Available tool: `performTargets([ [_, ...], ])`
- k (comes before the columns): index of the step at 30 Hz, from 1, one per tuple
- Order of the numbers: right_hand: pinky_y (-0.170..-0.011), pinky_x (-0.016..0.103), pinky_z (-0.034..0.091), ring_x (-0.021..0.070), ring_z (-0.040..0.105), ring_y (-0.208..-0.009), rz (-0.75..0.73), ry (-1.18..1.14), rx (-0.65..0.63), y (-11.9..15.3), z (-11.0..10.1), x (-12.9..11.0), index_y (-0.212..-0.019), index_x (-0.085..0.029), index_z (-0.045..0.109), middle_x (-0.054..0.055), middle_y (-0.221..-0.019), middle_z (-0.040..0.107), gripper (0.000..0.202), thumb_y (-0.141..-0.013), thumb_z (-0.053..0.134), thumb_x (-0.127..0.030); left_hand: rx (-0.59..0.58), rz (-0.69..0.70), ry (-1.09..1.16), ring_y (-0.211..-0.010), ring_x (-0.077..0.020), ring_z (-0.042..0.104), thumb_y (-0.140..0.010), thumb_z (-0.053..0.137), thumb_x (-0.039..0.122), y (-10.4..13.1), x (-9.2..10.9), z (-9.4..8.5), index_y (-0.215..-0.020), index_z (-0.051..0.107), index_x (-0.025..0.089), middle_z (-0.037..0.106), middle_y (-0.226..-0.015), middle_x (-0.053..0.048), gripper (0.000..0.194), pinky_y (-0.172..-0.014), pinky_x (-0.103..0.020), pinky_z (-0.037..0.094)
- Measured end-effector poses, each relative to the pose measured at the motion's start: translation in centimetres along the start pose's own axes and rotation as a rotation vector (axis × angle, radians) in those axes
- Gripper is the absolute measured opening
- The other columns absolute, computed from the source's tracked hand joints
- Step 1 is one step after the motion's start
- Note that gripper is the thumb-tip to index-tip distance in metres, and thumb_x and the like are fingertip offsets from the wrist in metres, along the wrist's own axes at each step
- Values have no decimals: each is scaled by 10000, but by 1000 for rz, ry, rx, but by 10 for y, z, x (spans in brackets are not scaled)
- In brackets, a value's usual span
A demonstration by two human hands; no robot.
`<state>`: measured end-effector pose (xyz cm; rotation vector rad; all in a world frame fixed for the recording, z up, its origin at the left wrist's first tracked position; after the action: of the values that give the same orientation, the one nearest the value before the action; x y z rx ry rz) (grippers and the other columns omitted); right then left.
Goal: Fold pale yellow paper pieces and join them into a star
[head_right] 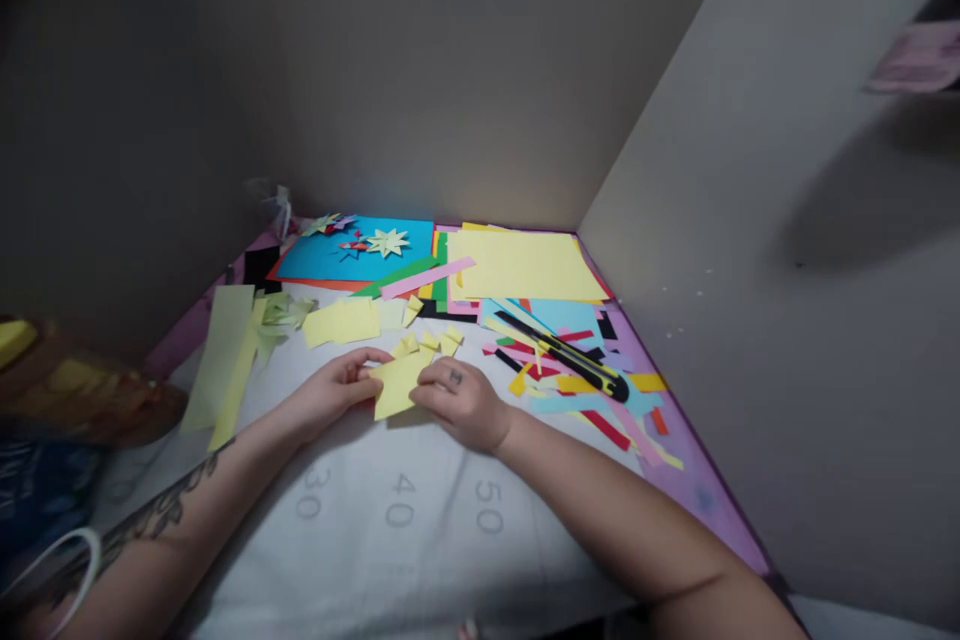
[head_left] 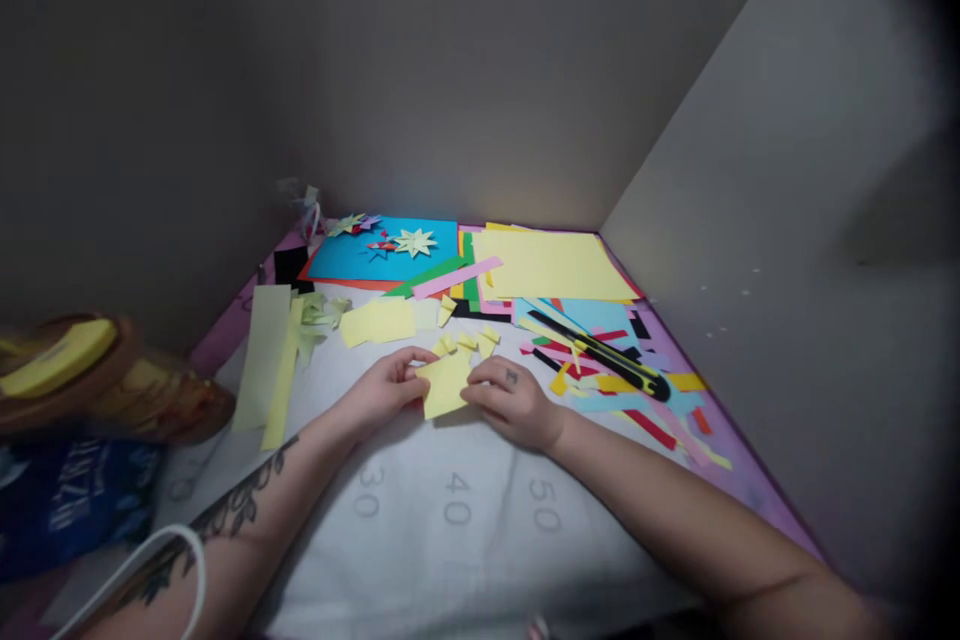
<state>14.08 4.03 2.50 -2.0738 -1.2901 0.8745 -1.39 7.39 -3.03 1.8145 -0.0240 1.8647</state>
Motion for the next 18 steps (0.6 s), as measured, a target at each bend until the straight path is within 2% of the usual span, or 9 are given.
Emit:
performTargets([
  [3,-704,327,495,179,563,-805,22,13,-24,4,0,-5,-951,-204,614,71,-873,633,202,-840,500,-80,18,55,-47,-445,-92,469,-686,633,233,1,-3,0,-1028,550,163,551,-547,52,359,-435,-183,278],
  [8,-741,348,497,193,541,-841,75,9,-31,17,2,-21,-987,-203,609,77,-931,630,271,-798,495,-45,52,132,-81,-413,-77,412,-662,618,200,9,-7,11,-1015,568,170,480,-489,85,358,-424,-179,250],
  [14,-788,364,494,206,540,-899,195,-35,57,26,2,-25,-907,-213,636,75,-941,608,260,-779,487,-43,116,175,47,-468,-87,476,-627,624,193,27,-13,20,-942,577,142,528,-552,52,323,-462,-185,316],
  [18,-812,359,488,196,558,-900,346,-118,110,31,3,-21,-848,-219,649,63,-921,576,216,-780,508,-70,156,217,109,-461,-70,459,-620,619,174,35,-14,23,-892,582,147,524,-559,59,276,-455,-173,311],
])
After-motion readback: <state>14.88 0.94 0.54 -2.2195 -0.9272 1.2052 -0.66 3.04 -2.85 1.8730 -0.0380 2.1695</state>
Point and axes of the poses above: each hand's wrist, its own y-axis away from the middle knuckle, its own z-axis out of the palm, x = y × z, the point moved 7 cm from there along -y, towards the middle knuckle
